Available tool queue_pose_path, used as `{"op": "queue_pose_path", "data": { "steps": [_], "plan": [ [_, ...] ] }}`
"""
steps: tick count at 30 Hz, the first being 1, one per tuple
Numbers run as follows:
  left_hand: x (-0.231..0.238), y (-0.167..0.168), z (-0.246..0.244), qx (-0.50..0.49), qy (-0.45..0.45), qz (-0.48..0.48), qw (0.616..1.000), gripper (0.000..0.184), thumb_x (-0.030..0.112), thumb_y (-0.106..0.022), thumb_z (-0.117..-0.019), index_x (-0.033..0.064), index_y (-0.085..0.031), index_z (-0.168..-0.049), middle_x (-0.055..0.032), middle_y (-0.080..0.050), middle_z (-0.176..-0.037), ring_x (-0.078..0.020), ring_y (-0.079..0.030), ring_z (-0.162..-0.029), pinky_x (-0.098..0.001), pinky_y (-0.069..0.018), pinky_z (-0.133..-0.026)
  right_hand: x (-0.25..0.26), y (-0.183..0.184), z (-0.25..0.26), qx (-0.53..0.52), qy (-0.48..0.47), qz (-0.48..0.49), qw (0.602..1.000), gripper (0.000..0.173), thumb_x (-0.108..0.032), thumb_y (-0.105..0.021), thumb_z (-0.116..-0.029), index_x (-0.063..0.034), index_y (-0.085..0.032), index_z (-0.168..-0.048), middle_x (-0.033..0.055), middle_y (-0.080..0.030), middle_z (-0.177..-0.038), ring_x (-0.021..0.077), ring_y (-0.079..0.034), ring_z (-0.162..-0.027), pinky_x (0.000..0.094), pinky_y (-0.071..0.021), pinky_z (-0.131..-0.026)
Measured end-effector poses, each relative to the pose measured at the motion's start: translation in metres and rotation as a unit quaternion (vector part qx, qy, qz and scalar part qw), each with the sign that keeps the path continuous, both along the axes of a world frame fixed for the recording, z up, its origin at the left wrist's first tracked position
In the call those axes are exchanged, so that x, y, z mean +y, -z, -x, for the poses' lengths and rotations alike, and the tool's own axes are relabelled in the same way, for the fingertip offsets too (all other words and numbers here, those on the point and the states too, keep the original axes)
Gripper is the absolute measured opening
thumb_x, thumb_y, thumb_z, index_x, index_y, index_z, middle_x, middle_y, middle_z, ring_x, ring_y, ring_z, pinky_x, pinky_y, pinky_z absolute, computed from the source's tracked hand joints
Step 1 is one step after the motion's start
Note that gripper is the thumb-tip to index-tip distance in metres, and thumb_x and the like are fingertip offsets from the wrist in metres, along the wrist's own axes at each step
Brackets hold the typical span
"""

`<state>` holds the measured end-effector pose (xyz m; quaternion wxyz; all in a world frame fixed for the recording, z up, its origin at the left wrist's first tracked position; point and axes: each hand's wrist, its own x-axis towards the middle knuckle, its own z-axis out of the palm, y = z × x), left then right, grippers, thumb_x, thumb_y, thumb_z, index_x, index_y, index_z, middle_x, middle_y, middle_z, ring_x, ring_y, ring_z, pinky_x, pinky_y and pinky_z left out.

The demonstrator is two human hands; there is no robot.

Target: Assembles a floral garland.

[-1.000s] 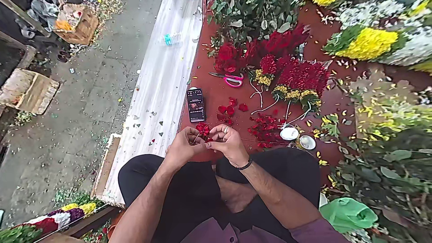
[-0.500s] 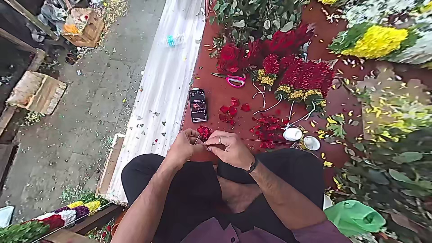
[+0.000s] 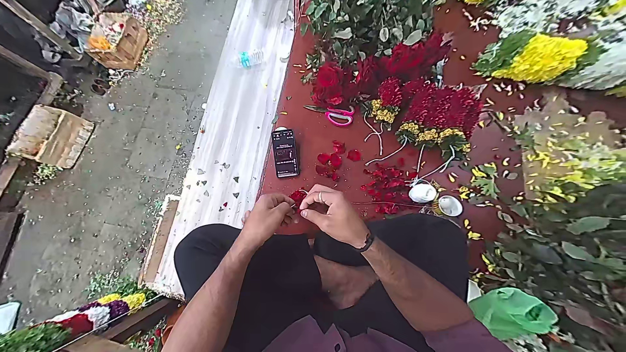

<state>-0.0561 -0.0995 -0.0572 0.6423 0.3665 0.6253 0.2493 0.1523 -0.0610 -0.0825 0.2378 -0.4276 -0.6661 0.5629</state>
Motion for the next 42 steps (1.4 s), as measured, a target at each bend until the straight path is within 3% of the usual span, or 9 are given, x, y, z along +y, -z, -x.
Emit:
{"op": "queue_pose_path", "data": {
  "steps": [7, 14, 20, 23, 26, 31, 35, 38, 42],
  "plan": [
    [-0.002, 0.005, 0.0, 0.023, 0.085, -0.051, 0.995, 0.02, 0.02, -0.064, -0.102, 0.0036, -0.074, -0.098, -0.0033, -0.074, -0.076, -0.0123, -0.07, -0.064, -0.0302, -0.0614, -0.064, -0.003, 0.009, 0.004, -0.089, 0.016, 0.011, 0.996, 0.009, -0.022, -0.081, -0.084, -0.0199, -0.077, -0.091, -0.0083, -0.07, -0.091, 0.0043, -0.067, -0.081, 0.0324, -0.0609, -0.073],
    [0.0, 0.002, 0.008, 0.054, 0.068, -0.044, 0.995, 0.017, 0.019, -0.07, -0.0966, 0.0045, -0.073, -0.089, -0.002, -0.067, -0.066, -0.0091, -0.061, -0.055, -0.0282, -0.0534, -0.056, 0.025, 0.009, -0.022, 0.009, 0.029, 0.048, 0.998, 0.036, -0.013, -0.083, -0.0795, -0.0116, -0.068, -0.112, 0.0016, -0.067, -0.083, 0.0162, -0.064, -0.069, 0.0343, -0.0565, -0.058],
    [0.002, 0.0, 0.013, 0.084, 0.074, -0.048, 0.993, 0.017, 0.02, -0.069, -0.0955, 0.0071, -0.072, -0.085, 0.001, -0.066, -0.065, -0.0066, -0.057, -0.055, -0.0273, -0.0488, -0.056, 0.025, 0.032, -0.022, -0.033, -0.132, 0.087, 0.987, 0.073, -0.027, -0.085, -0.0793, -0.0179, -0.053, -0.145, 0.0001, -0.063, -0.135, 0.0134, -0.065, -0.116, 0.0394, -0.0569, -0.099],
    [0.003, -0.002, 0.018, 0.095, 0.06, -0.043, 0.993, 0.016, 0.02, -0.068, -0.0953, 0.0078, -0.072, -0.085, 0.001, -0.065, -0.066, -0.0073, -0.056, -0.057, -0.0275, -0.0475, -0.057, 0.026, 0.04, -0.021, -0.008, -0.1, 0.072, 0.992, 0.033, -0.026, -0.079, -0.0886, -0.0115, -0.073, -0.117, 0.0013, -0.074, -0.102, 0.0109, -0.069, -0.083, 0.0333, -0.0602, -0.076],
    [0.003, -0.008, 0.022, 0.103, 0.032, -0.024, 0.994, 0.018, 0.019, -0.069, -0.0953, 0.0076, -0.071, -0.082, 0.0014, -0.062, -0.063, -0.0063, -0.051, -0.054, -0.0267, -0.0426, -0.054, 0.04, 0.026, -0.032, 0.037, -0.077, 0.017, 0.996, 0.005, -0.016, -0.077, -0.0894, -0.0118, -0.078, -0.087, -0.0025, -0.071, -0.086, 0.0077, -0.066, -0.075, 0.0286, -0.0584, -0.068],
    [0.013, -0.025, 0.017, 0.223, 0.069, -0.019, 0.972, 0.021, 0.026, -0.07, -0.0922, 0.0105, -0.071, -0.078, 0.0011, -0.063, -0.061, -0.0106, -0.056, -0.055, -0.0361, -0.0476, -0.056, 0.032, -0.004, -0.037, 0.133, -0.191, 0.052, 0.971, 0.012, -0.02, -0.075, -0.0903, -0.0087, -0.078, -0.088, -0.0014, -0.071, -0.086, 0.0047, -0.066, -0.078, 0.0233, -0.0565, -0.071],
    [0.022, -0.073, -0.017, 0.332, 0.318, -0.034, 0.887, 0.021, 0.031, -0.066, -0.0907, 0.0137, -0.073, -0.082, -0.0037, -0.068, -0.073, -0.0238, -0.068, -0.072, -0.058, -0.0546, -0.067, 0.034, -0.02, -0.035, 0.245, -0.118, 0.003, 0.962, 0.004, -0.005, -0.076, -0.0871, -0.0017, -0.077, -0.088, 0.0038, -0.07, -0.083, 0.011, -0.065, -0.075, 0.0272, -0.0582, -0.068],
    [0.04, -0.108, -0.044, 0.149, 0.435, -0.116, 0.88, 0.016, 0.026, -0.068, -0.094, 0.0122, -0.075, -0.088, 0.0009, -0.069, -0.076, -0.012, -0.064, -0.069, -0.0407, -0.0546, -0.065, 0.041, -0.003, -0.036, 0.313, -0.09, 0.041, 0.944, 0.004, -0.002, -0.075, -0.0881, -0.0002, -0.076, -0.091, 0.0051, -0.069, -0.086, 0.0109, -0.065, -0.077, 0.0273, -0.0572, -0.069],
    [0.076, -0.121, -0.072, 0.02, 0.304, -0.199, 0.932, 0.014, 0.019, -0.07, -0.0972, 0.0058, -0.075, -0.094, -0.0004, -0.074, -0.082, -0.0062, -0.069, -0.072, -0.0284, -0.0613, -0.069, 0.018, -0.048, -0.03, 0.239, 0.096, 0.307, 0.916, 0.021, 0.001, -0.049, -0.1, -0.0064, -0.063, -0.086, -0.0046, -0.061, -0.07, -0.0009, -0.059, -0.065, 0.0163, -0.0525, -0.067]
  ]
}}
